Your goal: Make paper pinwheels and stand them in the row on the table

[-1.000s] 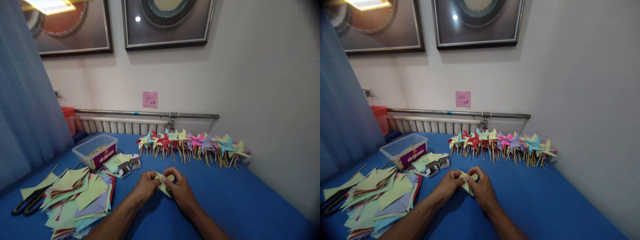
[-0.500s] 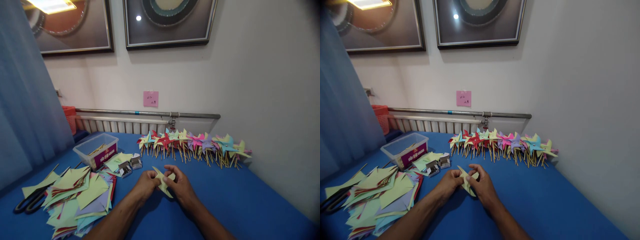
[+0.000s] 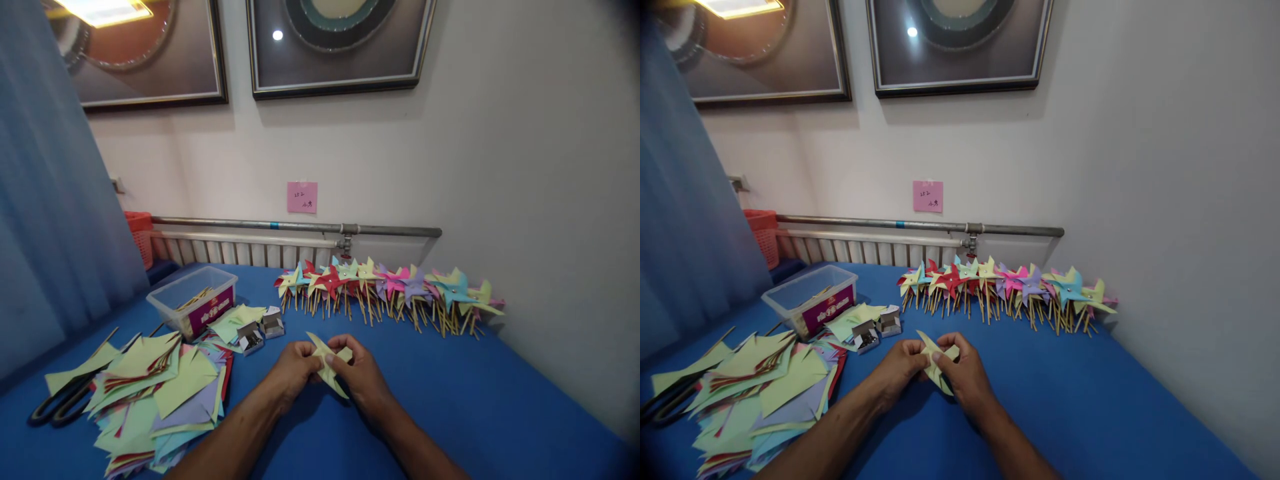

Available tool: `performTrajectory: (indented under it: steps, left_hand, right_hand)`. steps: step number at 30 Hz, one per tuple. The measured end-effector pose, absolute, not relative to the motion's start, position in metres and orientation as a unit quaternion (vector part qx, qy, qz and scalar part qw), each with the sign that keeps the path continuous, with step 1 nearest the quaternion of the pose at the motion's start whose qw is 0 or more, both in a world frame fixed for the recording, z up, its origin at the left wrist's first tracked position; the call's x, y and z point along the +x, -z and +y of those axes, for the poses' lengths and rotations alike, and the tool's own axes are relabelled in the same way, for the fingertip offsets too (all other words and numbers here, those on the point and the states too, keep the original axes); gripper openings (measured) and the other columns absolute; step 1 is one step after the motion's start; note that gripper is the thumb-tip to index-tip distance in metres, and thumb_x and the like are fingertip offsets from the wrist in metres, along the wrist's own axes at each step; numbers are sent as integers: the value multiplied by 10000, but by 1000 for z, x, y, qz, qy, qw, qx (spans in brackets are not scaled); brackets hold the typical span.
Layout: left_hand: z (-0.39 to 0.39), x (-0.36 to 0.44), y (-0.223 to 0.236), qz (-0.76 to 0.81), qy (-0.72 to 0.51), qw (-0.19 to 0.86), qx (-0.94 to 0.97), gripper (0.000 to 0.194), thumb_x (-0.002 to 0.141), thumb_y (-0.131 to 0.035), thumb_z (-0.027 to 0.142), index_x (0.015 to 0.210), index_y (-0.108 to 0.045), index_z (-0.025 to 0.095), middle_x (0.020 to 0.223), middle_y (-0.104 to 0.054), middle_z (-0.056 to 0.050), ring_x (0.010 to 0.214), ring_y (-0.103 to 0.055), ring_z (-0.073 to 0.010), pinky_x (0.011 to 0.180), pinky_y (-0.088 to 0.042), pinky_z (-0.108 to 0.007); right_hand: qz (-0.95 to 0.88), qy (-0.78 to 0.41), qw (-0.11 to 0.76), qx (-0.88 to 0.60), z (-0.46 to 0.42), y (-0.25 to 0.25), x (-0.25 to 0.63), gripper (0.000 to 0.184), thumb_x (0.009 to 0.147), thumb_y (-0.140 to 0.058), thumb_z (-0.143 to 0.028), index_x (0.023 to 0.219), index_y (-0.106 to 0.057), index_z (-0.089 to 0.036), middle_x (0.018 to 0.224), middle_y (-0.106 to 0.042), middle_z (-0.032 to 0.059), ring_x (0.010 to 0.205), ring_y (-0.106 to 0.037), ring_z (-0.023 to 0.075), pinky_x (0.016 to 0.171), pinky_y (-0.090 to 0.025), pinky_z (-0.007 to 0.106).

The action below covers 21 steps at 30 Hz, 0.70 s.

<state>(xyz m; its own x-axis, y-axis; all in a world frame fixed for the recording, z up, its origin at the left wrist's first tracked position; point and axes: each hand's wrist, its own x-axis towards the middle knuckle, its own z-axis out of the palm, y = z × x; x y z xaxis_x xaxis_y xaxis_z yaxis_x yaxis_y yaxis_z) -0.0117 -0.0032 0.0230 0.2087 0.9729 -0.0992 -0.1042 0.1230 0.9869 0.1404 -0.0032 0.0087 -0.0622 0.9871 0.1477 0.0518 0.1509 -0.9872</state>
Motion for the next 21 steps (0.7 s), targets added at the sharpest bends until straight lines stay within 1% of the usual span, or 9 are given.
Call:
performTrajectory:
  steps: [5,8,11,13,17,19,21]
  left_hand:
    - [-3,-11,-23,456,-431,604,491,138,582,-640,288,575,-574,167,475,-547,4,455,-416,-92,514,-271,-245]
    - [-5,-11,-24,457,-431,609,484,199,608,-669,348,588,-585,169,486,-559,3,463,-416,-95,521,-278,-250]
    - [-6,-11,-25,447,-436,608,490,272,631,-705,404,571,-559,182,484,-548,11,461,-401,-93,522,-281,-255]
    - [-5,-12,-25,444,-441,604,494,301,638,-719,423,565,-546,189,481,-540,15,459,-400,-95,523,-282,-257]
    - [-3,-13,-25,453,-466,586,484,285,664,-706,410,571,-548,192,487,-531,22,479,-417,-102,535,-295,-253]
    - [-1,-14,-24,460,-479,576,476,281,669,-704,398,566,-542,193,482,-521,27,482,-406,-101,531,-289,-250]
    - [1,-14,-22,469,-487,571,465,281,664,-715,395,577,-541,192,475,-503,38,473,-380,-95,517,-270,-244]
  right_hand:
    - [-580,-430,501,-477,-4,-9,140,236,715,-678,-385,867,-621,-212,726,-606,-29,579,-539,141,551,-442,257]
    - [-594,-398,500,-488,-5,-10,140,198,732,-668,-368,846,-617,-214,732,-608,-25,603,-550,147,567,-450,259]
    - [-592,-393,504,-491,-4,-9,139,217,727,-693,-377,852,-620,-214,760,-626,-15,626,-562,152,584,-459,263]
    - [-569,-422,517,-481,-2,-6,139,300,706,-725,-402,912,-623,-209,784,-643,-7,627,-573,154,594,-469,272]
    - [-468,-522,576,-420,0,-5,137,556,687,-778,-487,1123,-584,-203,823,-672,13,663,-626,175,630,-495,294]
    - [-434,-566,579,-395,-3,-7,135,553,693,-798,-496,1117,-594,-206,833,-682,17,704,-652,186,666,-507,299]
    - [-426,-599,563,-378,-8,-9,132,483,688,-823,-473,1032,-631,-194,838,-698,24,734,-663,188,692,-508,292]
